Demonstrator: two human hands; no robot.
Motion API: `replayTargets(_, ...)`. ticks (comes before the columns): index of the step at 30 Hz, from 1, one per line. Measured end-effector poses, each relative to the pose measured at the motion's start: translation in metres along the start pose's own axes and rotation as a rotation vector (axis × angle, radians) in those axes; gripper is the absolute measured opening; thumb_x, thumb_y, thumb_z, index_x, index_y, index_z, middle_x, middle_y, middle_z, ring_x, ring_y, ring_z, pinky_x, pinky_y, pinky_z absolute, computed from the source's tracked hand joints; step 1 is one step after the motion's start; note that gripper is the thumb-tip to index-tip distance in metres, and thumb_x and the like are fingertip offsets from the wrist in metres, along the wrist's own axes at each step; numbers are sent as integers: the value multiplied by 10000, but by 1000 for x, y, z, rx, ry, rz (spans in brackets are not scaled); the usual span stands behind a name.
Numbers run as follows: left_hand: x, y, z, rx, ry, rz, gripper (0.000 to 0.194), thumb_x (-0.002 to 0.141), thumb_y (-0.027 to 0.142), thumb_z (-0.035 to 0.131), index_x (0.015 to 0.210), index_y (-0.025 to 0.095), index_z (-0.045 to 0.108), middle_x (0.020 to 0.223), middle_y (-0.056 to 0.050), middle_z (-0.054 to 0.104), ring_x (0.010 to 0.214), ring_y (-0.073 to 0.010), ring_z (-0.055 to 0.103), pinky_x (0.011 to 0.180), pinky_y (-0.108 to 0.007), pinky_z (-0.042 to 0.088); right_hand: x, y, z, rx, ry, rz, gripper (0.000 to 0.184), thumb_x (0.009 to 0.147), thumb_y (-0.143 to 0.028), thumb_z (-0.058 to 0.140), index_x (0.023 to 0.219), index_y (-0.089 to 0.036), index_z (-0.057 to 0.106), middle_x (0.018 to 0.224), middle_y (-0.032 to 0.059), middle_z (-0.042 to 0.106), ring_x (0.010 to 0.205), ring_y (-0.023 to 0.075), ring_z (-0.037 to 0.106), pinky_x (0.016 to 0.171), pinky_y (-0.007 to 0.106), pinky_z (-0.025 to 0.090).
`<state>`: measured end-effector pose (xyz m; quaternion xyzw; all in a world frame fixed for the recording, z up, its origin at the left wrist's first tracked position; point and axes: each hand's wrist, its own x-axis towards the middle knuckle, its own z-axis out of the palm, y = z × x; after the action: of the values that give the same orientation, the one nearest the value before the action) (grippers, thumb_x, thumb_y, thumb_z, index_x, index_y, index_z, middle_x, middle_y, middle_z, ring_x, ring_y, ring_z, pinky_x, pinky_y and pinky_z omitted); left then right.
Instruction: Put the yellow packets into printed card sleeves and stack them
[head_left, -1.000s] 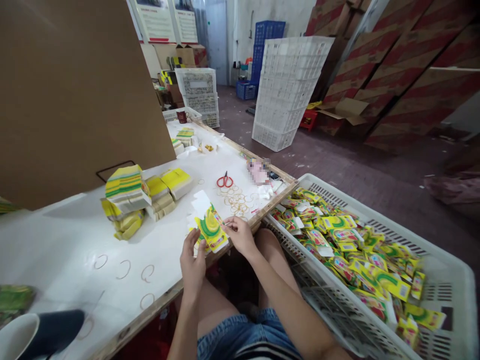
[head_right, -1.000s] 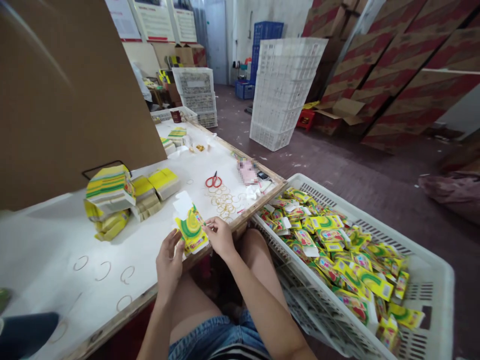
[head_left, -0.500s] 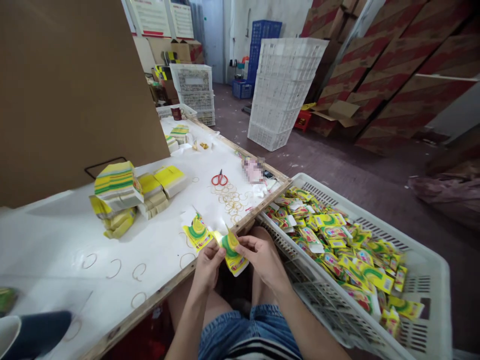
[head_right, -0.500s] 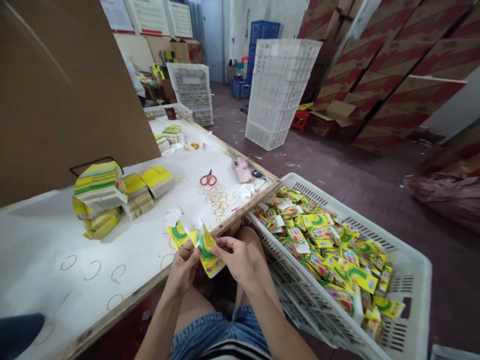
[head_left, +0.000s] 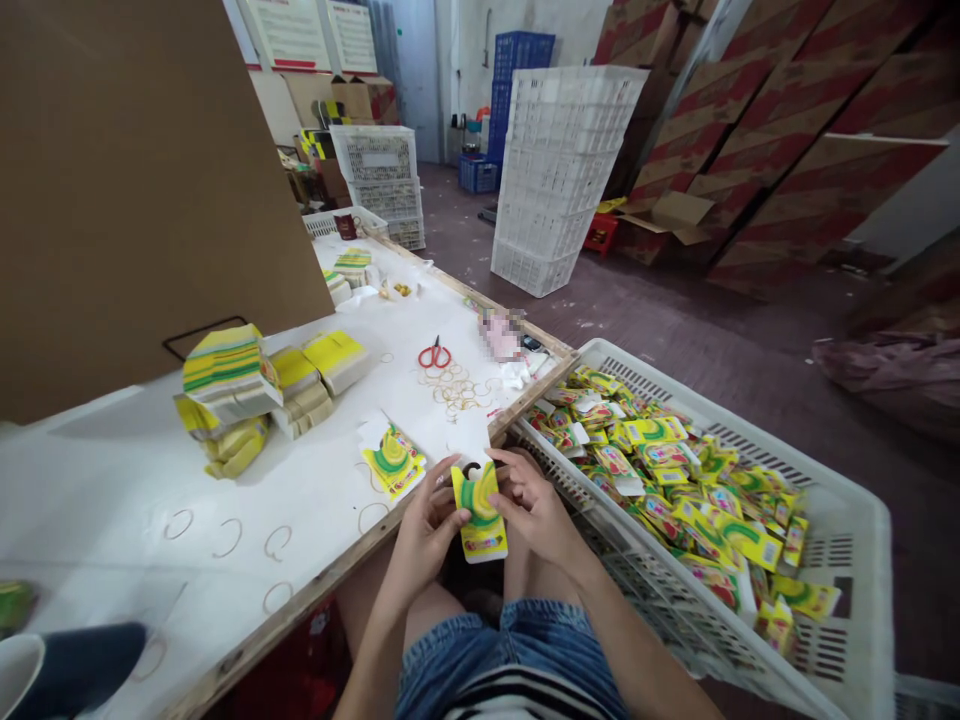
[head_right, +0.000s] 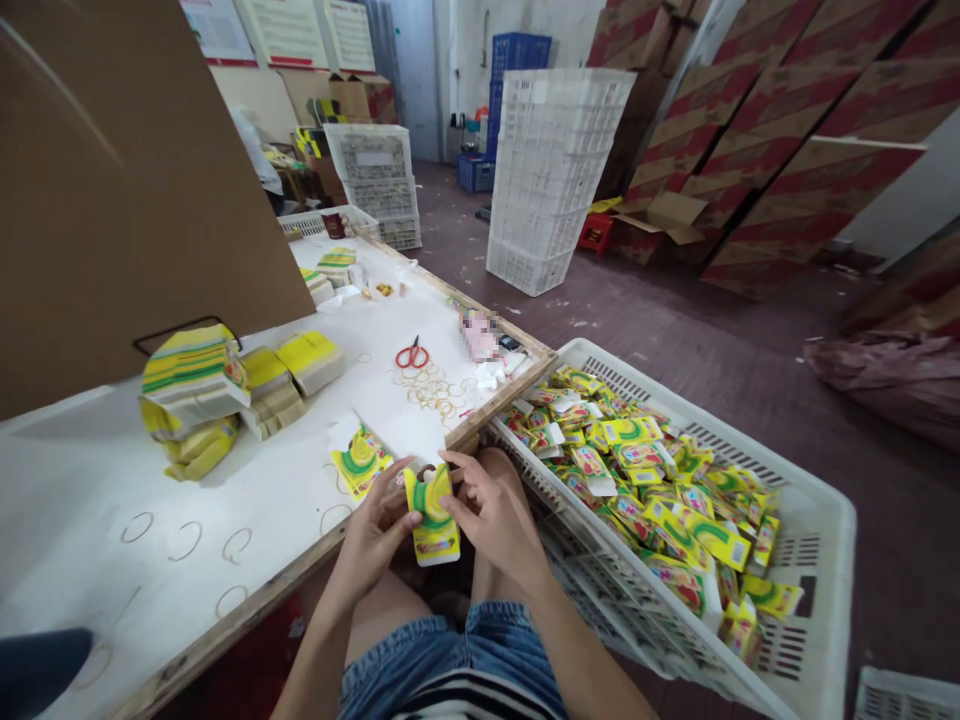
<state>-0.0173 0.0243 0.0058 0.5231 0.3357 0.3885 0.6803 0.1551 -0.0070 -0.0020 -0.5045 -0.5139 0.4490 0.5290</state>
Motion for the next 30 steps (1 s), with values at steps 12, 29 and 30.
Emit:
replayTargets(12,-4,-7,10,-107,-109,-74,726,766,234,726,1347,279,294,1023,-59,701,824,-195,707,723,-296,549,-1,1,-11,-61,54,-63,291,880,-396,591,1121,-238,631,953,59,674,831,203,632,725,297,502)
replayTargets(29,-1,-9,19,80,-21,-54,450,799,187,629,1240,208,543,1107,-102,709,961,-233,690,852,-353,546,-1,-7,-17,-451,19,30,269,762,-229,650,1025,-235,592,536,-75,564,482,134,486,510,234,328)
replayTargets(30,-1,-8,18,59,-15,-55,445,796,199,643,1229,204,540,1089,-102,714,948,-235,693,827,-347,552,-1,-5,-16,-446,19,18,281,765,-241,658,1039,-237,592,515,-80,545,475,135,486,505,233,329)
